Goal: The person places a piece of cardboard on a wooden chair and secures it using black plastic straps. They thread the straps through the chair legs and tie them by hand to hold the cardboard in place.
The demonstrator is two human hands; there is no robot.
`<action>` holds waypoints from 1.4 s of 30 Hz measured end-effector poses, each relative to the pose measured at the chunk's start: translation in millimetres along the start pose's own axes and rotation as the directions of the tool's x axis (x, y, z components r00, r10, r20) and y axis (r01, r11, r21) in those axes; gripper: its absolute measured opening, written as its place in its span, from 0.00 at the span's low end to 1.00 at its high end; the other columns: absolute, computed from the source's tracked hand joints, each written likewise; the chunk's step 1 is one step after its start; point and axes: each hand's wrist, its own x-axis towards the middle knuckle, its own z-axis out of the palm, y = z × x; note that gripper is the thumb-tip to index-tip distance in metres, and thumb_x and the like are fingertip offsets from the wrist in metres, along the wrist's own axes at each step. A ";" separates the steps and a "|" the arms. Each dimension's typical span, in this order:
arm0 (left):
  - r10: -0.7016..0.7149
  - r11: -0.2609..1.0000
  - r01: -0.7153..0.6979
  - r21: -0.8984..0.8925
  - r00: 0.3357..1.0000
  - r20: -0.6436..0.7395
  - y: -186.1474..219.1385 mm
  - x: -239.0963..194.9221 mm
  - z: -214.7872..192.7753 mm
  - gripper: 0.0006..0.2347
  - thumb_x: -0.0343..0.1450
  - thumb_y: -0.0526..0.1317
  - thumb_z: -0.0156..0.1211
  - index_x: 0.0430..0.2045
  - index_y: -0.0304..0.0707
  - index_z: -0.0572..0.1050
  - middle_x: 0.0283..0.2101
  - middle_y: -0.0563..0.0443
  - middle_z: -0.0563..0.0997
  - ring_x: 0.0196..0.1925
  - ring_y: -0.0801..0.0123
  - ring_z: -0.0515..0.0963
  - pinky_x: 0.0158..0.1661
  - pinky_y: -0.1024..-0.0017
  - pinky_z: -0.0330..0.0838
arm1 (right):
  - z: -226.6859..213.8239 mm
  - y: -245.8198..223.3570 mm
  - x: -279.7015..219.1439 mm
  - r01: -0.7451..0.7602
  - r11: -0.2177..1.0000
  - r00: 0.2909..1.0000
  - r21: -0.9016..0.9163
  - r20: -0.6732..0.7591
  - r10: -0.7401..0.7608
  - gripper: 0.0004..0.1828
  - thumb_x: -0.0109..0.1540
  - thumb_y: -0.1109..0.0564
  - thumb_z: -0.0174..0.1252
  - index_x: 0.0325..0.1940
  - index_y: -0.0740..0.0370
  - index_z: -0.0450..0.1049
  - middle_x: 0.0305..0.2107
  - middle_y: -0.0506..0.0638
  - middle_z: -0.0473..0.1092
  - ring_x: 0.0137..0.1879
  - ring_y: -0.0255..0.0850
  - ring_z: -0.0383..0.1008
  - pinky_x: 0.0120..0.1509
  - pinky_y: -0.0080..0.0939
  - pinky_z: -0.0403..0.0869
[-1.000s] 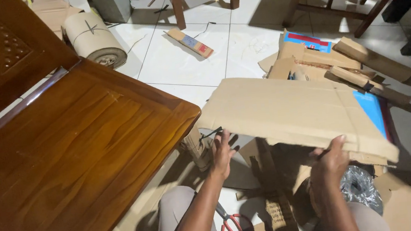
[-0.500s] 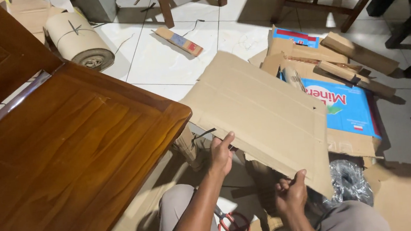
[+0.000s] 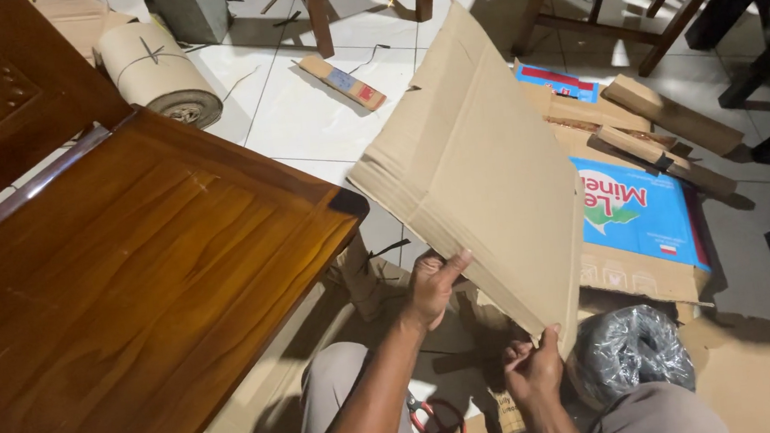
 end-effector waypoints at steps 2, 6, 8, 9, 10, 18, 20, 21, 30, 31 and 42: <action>0.002 1.000 -0.002 -0.006 0.999 -0.050 7.1 -7.7 4.5 0.05 0.74 0.33 0.61 0.40 0.39 0.83 0.44 0.49 0.86 0.41 0.75 0.84 0.49 0.77 0.77 | 10.2 -4.9 -3.1 0.027 0.999 1.000 -0.019 0.017 -0.027 0.20 0.73 0.38 0.47 0.58 0.54 0.65 0.21 0.37 0.60 0.21 0.23 0.60 0.24 0.22 0.62; 0.034 0.999 -0.038 -0.031 0.993 -0.116 21.8 -28.0 -3.1 0.05 0.75 0.34 0.59 0.38 0.35 0.81 0.42 0.50 0.84 0.41 0.73 0.80 0.53 0.73 0.72 | 34.1 -13.2 -19.6 0.048 0.996 0.999 -0.076 0.011 -0.048 0.20 0.71 0.38 0.53 0.52 0.55 0.70 0.23 0.39 0.65 0.22 0.24 0.65 0.16 0.15 0.63; 0.014 0.995 -0.032 -0.092 0.982 -0.186 37.7 -49.7 -0.4 0.05 0.75 0.34 0.60 0.30 0.35 0.80 0.38 0.50 0.83 0.37 0.75 0.79 0.46 0.76 0.72 | 23.7 -8.2 -0.2 0.021 0.999 0.986 -0.049 0.164 -0.012 0.16 0.69 0.38 0.54 0.50 0.49 0.70 0.26 0.38 0.66 0.22 0.22 0.66 0.14 0.16 0.60; -0.016 0.987 -0.025 -0.159 0.969 -0.248 45.4 -61.3 1.1 0.10 0.75 0.35 0.60 0.21 0.36 0.79 0.33 0.50 0.82 0.33 0.76 0.78 0.40 0.80 0.71 | 18.1 -5.2 9.3 -0.007 1.000 0.951 -0.021 0.308 0.013 0.13 0.68 0.38 0.56 0.47 0.43 0.69 0.29 0.37 0.68 0.21 0.20 0.67 0.12 0.16 0.58; -0.010 0.988 -0.031 -0.153 0.967 -0.255 45.4 -70.2 -2.1 0.10 0.75 0.35 0.60 0.21 0.36 0.79 0.33 0.50 0.82 0.33 0.76 0.78 0.40 0.80 0.71 | 25.0 -4.7 2.7 -0.015 1.000 0.949 -0.025 0.313 0.022 0.13 0.68 0.38 0.56 0.47 0.43 0.69 0.29 0.37 0.68 0.21 0.20 0.67 0.12 0.16 0.58; 0.118 0.981 -0.180 -0.080 0.862 -0.493 30.2 -151.3 -18.7 0.24 0.70 0.36 0.65 0.00 0.49 0.61 0.13 0.54 0.68 0.27 0.61 0.81 0.47 0.52 0.82 | 60.4 6.9 -23.2 -0.031 0.996 0.887 -0.083 0.457 0.065 0.14 0.70 0.40 0.54 0.55 0.45 0.72 0.29 0.34 0.67 0.24 0.20 0.62 0.18 0.18 0.54; 0.151 0.966 -0.233 -0.114 0.863 -0.483 57.4 -164.7 5.5 0.08 0.71 0.35 0.63 0.26 0.39 0.67 0.30 0.47 0.76 0.39 0.59 0.81 0.52 0.53 0.77 | 64.5 9.6 -23.6 -0.008 0.995 0.872 -0.100 0.486 0.056 0.13 0.70 0.40 0.53 0.53 0.44 0.74 0.26 0.34 0.67 0.23 0.20 0.63 0.18 0.21 0.55; 0.175 0.949 -0.275 -0.153 0.865 -0.470 70.4 -172.1 18.2 0.15 0.72 0.35 0.62 0.53 0.30 0.74 0.47 0.41 0.83 0.50 0.56 0.82 0.57 0.54 0.73 | 65.5 10.7 -24.1 0.018 0.994 0.860 -0.110 0.509 0.041 0.13 0.71 0.40 0.53 0.52 0.44 0.75 0.23 0.34 0.67 0.22 0.21 0.63 0.18 0.24 0.57; -0.322 0.940 0.262 -0.220 0.459 -0.828 -132.3 -292.6 -119.1 0.13 0.71 0.32 0.54 0.41 0.17 0.83 0.34 0.34 0.81 0.31 0.56 0.81 0.31 0.69 0.83 | 121.8 7.0 -90.4 0.185 0.939 0.756 -0.289 0.652 0.051 0.28 0.73 0.45 0.39 0.67 0.70 0.61 0.58 0.67 0.65 0.56 0.50 0.66 0.58 0.51 0.66; -0.321 0.940 0.259 -0.221 0.457 -0.829 -129.8 -295.8 -118.9 0.13 0.71 0.32 0.54 0.41 0.17 0.83 0.34 0.34 0.81 0.31 0.56 0.81 0.31 0.69 0.83 | 123.1 10.0 -88.6 0.185 0.938 0.755 -0.292 0.653 0.055 0.28 0.73 0.45 0.39 0.67 0.70 0.61 0.58 0.67 0.65 0.56 0.50 0.66 0.58 0.51 0.66; 0.612 0.783 -0.190 0.593 0.410 -0.676 72.6 -301.2 -24.2 0.17 0.69 0.40 0.58 0.15 0.20 0.81 0.20 0.33 0.87 0.16 0.57 0.88 0.25 0.71 0.88 | 190.1 26.4 -157.2 0.666 0.480 0.582 -0.571 0.800 0.145 0.29 0.68 0.37 0.49 0.23 0.61 0.68 0.16 0.48 0.61 0.20 0.38 0.63 0.24 0.37 0.66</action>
